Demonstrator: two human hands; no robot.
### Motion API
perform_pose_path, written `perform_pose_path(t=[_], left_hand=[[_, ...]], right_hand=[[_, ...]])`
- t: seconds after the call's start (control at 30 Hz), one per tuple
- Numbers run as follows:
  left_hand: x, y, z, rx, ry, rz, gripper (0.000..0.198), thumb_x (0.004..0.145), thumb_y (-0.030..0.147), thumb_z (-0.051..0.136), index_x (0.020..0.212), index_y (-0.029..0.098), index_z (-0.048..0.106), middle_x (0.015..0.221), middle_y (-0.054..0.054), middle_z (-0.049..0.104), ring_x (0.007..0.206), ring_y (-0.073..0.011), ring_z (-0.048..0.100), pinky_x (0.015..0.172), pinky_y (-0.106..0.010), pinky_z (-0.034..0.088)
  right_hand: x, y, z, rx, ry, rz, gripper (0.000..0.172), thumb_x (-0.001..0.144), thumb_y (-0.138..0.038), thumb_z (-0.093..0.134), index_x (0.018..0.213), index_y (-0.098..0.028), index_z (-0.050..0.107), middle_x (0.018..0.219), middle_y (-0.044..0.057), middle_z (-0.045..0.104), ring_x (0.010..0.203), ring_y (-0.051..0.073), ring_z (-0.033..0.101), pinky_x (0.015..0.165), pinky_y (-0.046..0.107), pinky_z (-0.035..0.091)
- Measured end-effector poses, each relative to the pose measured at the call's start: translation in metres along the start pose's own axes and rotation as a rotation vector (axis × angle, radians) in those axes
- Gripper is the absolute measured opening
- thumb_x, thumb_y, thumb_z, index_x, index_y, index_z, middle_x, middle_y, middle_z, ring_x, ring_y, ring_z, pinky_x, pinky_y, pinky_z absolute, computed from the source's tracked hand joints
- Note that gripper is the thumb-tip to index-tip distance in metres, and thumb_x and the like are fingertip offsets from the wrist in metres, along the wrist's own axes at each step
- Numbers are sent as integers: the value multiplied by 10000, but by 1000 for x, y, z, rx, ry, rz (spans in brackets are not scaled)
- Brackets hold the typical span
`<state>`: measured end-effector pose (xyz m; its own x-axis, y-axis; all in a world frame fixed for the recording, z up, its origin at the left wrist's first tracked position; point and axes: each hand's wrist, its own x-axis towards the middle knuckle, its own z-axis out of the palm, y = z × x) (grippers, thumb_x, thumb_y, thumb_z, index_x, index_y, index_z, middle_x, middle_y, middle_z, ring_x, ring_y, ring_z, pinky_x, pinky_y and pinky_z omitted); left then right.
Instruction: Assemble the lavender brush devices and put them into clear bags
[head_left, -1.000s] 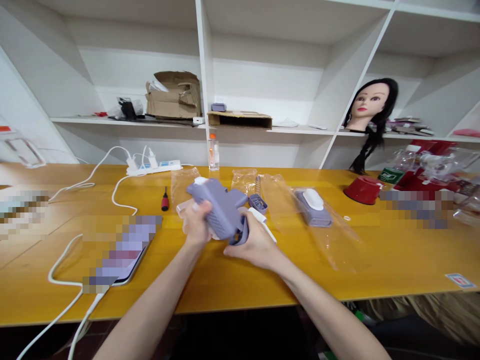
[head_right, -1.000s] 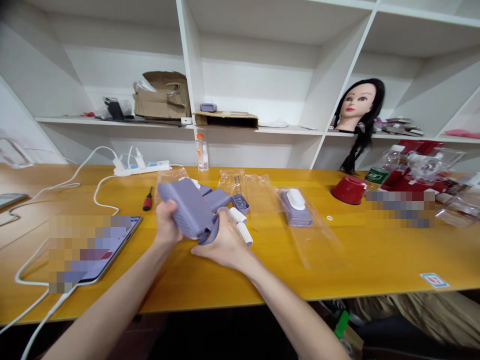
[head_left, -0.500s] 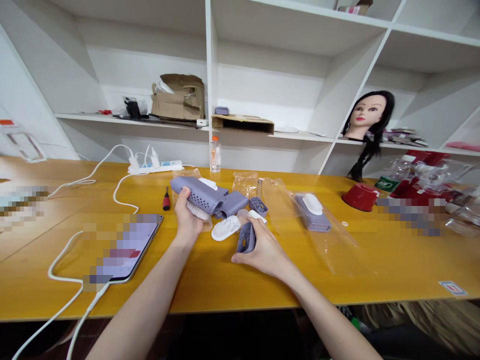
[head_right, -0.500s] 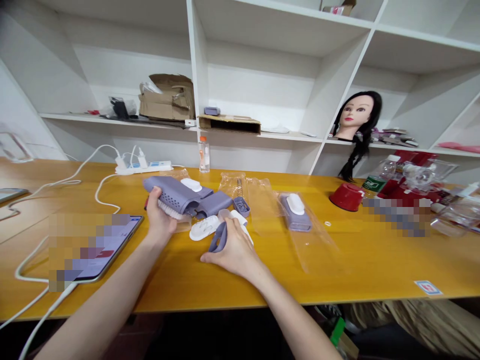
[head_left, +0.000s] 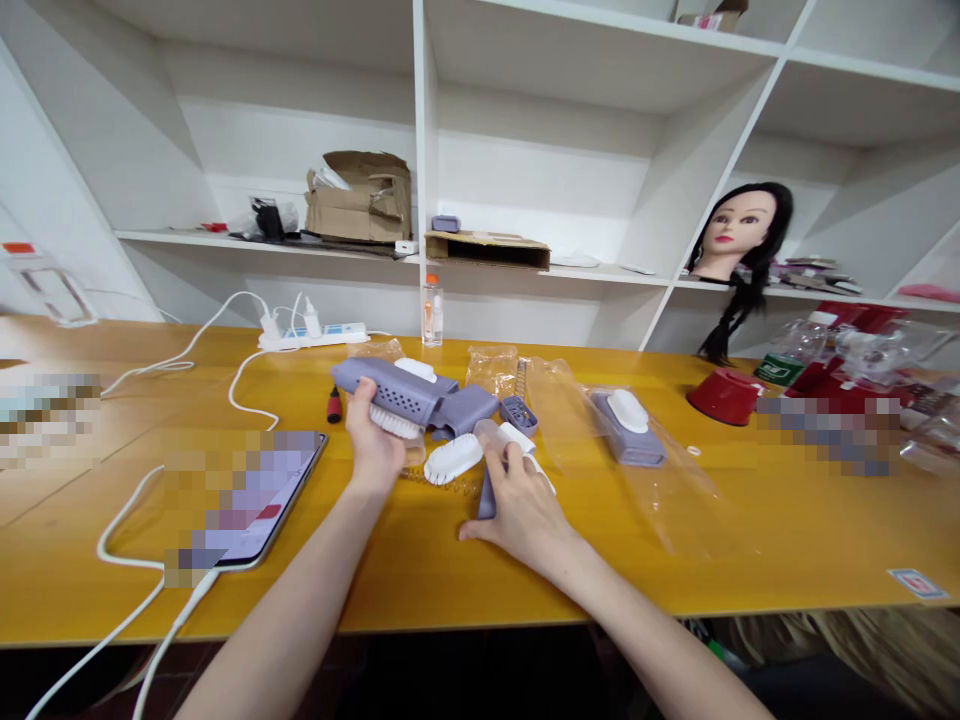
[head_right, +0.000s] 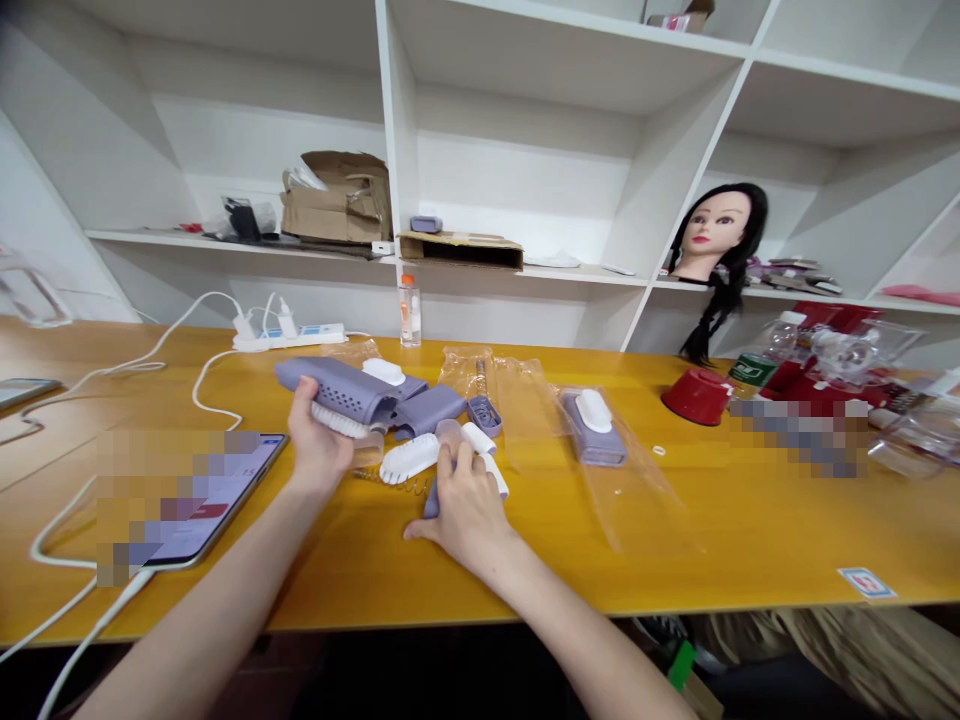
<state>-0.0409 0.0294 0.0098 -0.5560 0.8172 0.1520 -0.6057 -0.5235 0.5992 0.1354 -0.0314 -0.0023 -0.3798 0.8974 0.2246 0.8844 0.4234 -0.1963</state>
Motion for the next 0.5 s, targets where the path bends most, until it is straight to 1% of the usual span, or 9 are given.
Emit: perform_pose_path(t=[0.03,0.1,0.17,0.2,0.23,0.3,0.37,0.43,0.5], left_hand=[[-5,-1,4,-39,44,-26,250,689,388,615,875,223,593,810,32,682,785,-123,637,738,-216,482],[-13,-2,9,-58,14,-97,228,688,351,628,864,208,603,779,24,684,739,-134,642,729,-238,493],[-18,-4,10,-49,-43,-165,255,685,348,638,896,209,603,770,28,683,732,-137,644,740,-253,496],[-20,-6,10,-42,-59,-189,276,681,350,646,914,208,601,775,27,683,735,-137,643,748,-258,496],[-22,-7,9,-33,-71,-210,298,678,352,653,931,204,599,786,24,682,742,-139,642,759,-264,495],[-25,-10,8,-7,-104,-223,327,675,351,665,953,195,593,817,12,680,764,-146,640,782,-278,490],[-30,-13,9,25,-146,-213,363,653,337,693,972,202,584,819,12,672,783,-158,637,796,-293,486],[-36,-12,11,50,-206,-216,442,621,322,722,1024,228,568,830,14,665,823,-173,634,809,-307,481],[-41,-9,13,47,-296,-229,542,605,347,730,1106,263,539,915,-4,662,896,-193,622,821,-322,476]], right_hand=[[-1,2,-1,20,12,-8,1043,482,-494,793,1348,-151,321,1129,177,451,1003,373,508,794,499,442],[-2,6,-3,75,42,-25,960,551,-529,744,1344,-188,323,1135,154,439,995,351,521,793,493,446],[-2,10,-4,145,100,-51,821,653,-506,683,1336,-224,325,1144,135,435,1005,323,528,815,484,446],[-1,11,-5,178,142,-66,782,689,-479,662,1344,-240,306,1163,133,430,1033,317,520,837,481,443],[1,12,-5,204,188,-78,778,710,-453,652,1359,-253,273,1194,135,420,1076,318,501,861,482,436],[5,11,-4,230,273,-106,849,714,-419,659,1396,-270,176,1276,144,384,1173,329,440,908,490,417],[11,9,-1,234,324,-144,903,716,-393,660,1417,-265,106,1331,148,366,1228,330,396,945,491,397],[15,7,2,255,365,-181,833,754,-337,618,1418,-228,128,1323,149,412,1233,309,405,974,471,382],[18,8,3,320,414,-176,702,774,-271,576,1383,-191,237,1274,147,483,1202,284,447,987,448,377]])
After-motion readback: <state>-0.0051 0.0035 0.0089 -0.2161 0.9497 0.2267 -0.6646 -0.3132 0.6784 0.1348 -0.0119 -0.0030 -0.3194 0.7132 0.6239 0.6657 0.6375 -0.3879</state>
